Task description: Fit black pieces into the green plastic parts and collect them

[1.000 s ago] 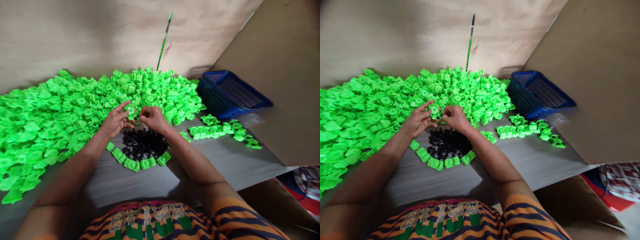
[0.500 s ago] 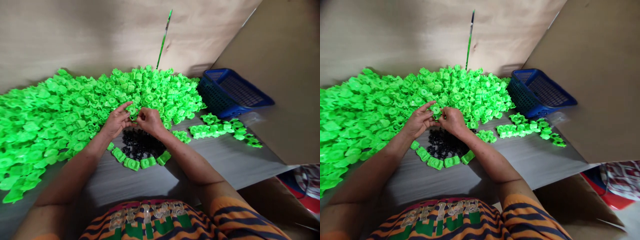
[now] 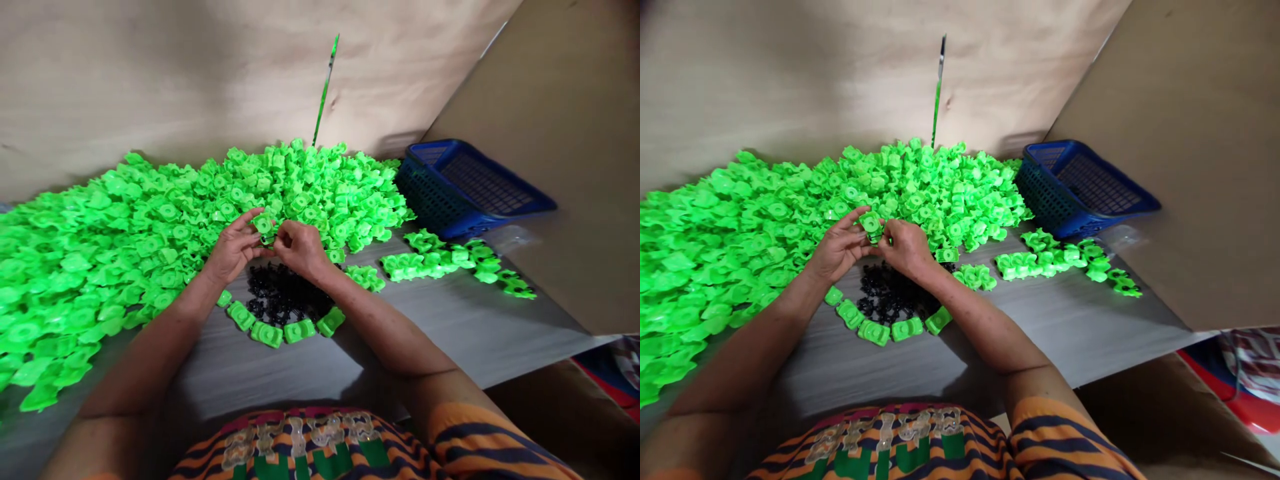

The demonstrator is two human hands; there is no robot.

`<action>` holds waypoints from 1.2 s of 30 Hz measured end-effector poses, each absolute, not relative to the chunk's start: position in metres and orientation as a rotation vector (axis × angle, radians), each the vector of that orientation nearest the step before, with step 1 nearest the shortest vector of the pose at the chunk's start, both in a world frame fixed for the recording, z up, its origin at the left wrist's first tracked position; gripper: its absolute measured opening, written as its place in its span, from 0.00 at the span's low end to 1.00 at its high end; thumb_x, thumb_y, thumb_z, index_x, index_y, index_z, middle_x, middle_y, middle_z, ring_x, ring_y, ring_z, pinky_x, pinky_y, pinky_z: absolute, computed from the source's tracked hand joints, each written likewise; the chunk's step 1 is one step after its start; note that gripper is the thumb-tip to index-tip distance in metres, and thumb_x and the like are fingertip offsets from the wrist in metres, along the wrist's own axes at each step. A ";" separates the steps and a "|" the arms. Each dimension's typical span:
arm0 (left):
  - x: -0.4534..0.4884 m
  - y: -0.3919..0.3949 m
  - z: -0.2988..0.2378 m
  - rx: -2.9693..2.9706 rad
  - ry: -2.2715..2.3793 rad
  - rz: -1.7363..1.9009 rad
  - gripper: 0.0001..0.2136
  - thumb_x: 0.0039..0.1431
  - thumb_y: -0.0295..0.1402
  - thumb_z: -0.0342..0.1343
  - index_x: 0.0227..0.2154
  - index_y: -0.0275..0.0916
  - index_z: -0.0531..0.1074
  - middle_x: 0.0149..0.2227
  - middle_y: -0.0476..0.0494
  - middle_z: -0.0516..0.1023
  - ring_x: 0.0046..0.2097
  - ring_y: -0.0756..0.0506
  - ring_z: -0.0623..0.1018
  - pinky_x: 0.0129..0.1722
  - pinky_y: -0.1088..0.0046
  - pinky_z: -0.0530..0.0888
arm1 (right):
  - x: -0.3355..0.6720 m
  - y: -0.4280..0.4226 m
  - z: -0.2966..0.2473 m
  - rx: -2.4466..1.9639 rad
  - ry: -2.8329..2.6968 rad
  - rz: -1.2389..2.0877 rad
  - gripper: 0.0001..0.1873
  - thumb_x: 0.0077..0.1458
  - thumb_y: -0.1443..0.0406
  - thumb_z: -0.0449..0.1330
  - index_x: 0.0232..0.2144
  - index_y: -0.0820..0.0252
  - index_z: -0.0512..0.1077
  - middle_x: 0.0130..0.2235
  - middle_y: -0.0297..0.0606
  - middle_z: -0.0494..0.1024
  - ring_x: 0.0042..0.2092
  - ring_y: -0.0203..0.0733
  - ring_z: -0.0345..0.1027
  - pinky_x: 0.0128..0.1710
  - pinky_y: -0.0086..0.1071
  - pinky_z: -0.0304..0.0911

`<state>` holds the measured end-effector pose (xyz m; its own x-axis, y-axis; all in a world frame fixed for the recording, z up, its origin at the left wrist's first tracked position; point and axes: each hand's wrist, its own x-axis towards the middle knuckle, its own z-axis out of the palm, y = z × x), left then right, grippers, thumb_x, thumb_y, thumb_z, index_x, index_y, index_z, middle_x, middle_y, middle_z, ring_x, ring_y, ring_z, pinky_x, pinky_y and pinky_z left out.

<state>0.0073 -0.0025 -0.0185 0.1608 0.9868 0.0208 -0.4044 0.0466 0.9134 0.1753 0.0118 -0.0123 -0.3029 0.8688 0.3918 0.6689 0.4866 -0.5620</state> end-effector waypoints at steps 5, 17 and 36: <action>0.008 -0.004 -0.016 0.989 0.793 1.269 0.26 0.48 0.29 0.69 0.53 0.44 0.76 0.30 0.53 0.78 0.37 0.47 0.82 0.43 0.64 0.84 | 0.175 0.010 -0.012 -1.263 -2.071 0.343 0.07 0.54 0.72 0.57 0.27 0.58 0.72 0.27 0.35 0.74 0.30 0.39 0.63 0.32 0.31 0.52; 0.009 -0.006 -0.014 0.987 0.783 1.262 0.29 0.43 0.26 0.71 0.52 0.43 0.77 0.29 0.55 0.77 0.31 0.52 0.78 0.36 0.74 0.82 | 0.173 0.008 -0.007 -1.317 -2.096 0.341 0.07 0.56 0.72 0.57 0.28 0.60 0.73 0.29 0.37 0.75 0.30 0.40 0.63 0.32 0.32 0.50; 0.019 -0.009 -0.015 1.211 1.034 1.399 0.31 0.45 0.28 0.65 0.57 0.41 0.74 0.26 0.57 0.72 0.29 0.50 0.76 0.35 0.71 0.82 | 0.177 0.012 -0.016 -1.107 -2.045 0.424 0.08 0.57 0.71 0.55 0.27 0.58 0.69 0.27 0.33 0.70 0.29 0.37 0.60 0.33 0.30 0.52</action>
<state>0.0188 -0.0091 -0.0146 -0.0249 0.9872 0.1578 -0.1392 -0.1597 0.9773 0.1775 0.0121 -0.0161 -0.3366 0.8198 0.4633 0.5678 0.5692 -0.5947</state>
